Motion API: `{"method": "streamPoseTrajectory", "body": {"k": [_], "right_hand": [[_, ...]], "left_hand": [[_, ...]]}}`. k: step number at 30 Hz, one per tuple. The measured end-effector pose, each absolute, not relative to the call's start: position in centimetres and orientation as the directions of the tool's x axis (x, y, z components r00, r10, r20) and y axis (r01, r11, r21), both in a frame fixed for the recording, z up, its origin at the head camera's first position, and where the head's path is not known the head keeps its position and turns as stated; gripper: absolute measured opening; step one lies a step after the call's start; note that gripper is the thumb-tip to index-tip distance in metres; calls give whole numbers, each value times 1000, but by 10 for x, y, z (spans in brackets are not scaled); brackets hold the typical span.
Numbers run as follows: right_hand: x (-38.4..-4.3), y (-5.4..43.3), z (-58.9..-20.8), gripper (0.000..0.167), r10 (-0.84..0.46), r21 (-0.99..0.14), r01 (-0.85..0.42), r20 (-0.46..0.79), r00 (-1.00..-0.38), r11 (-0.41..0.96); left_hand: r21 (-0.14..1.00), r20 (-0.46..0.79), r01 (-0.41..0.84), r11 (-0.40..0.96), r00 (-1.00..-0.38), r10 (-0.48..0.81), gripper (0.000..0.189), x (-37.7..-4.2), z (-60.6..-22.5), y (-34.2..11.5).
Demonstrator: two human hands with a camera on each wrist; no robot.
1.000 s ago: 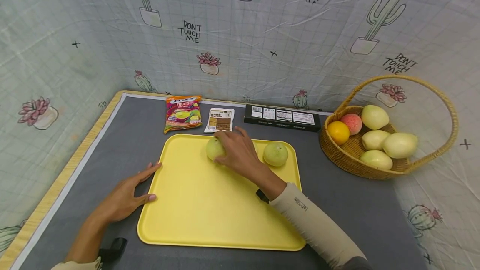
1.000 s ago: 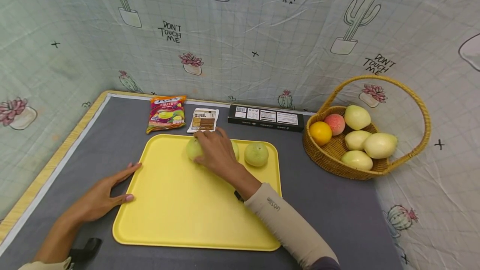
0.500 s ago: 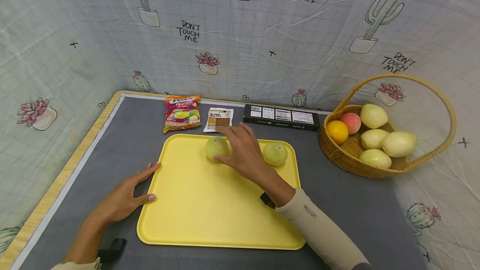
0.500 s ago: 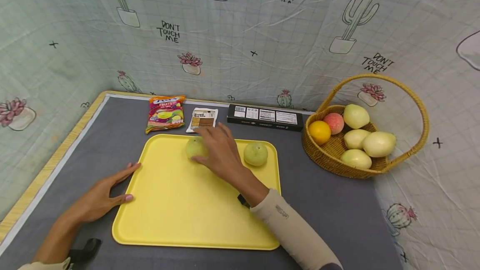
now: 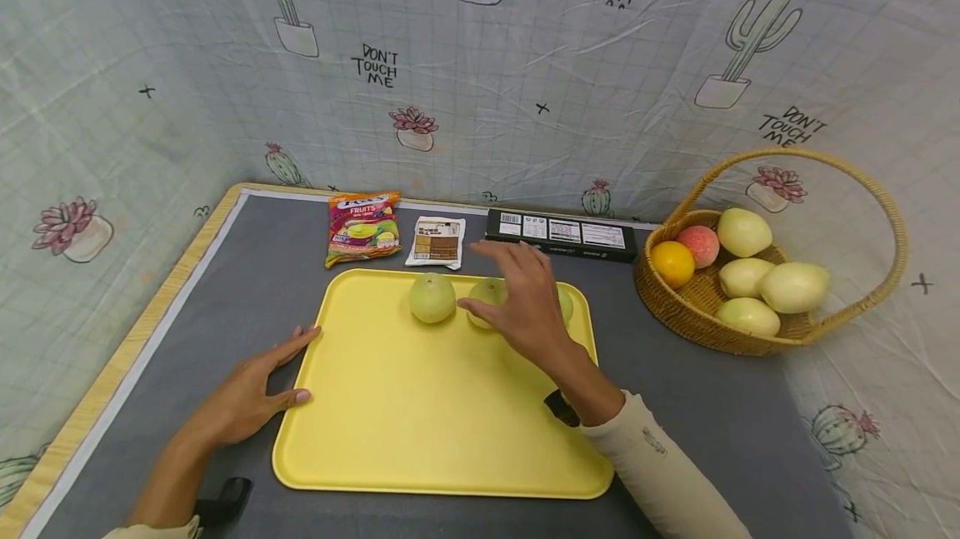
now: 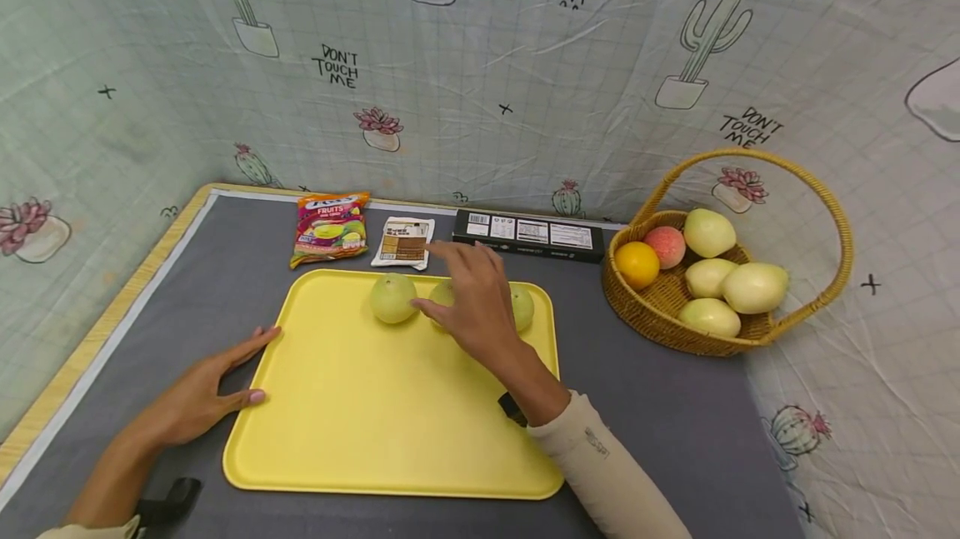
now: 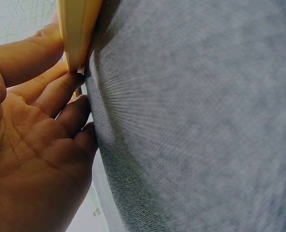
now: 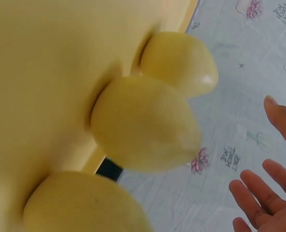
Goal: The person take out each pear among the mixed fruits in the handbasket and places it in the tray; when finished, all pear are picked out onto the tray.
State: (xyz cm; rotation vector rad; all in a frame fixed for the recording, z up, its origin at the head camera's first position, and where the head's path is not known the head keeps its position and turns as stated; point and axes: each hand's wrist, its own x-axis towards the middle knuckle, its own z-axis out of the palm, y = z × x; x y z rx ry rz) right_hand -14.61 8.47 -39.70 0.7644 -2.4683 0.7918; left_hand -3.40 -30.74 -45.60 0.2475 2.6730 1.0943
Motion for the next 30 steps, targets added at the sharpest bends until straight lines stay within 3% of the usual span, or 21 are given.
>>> {"method": "streamPoseTrajectory", "body": {"k": [30], "right_hand": [[-148, 202, -394, 77, 16, -526, -451, 663, -748, 721]], "left_hand": [[710, -147, 74, 700, -957, 251, 96, -35, -458, -308]]}}
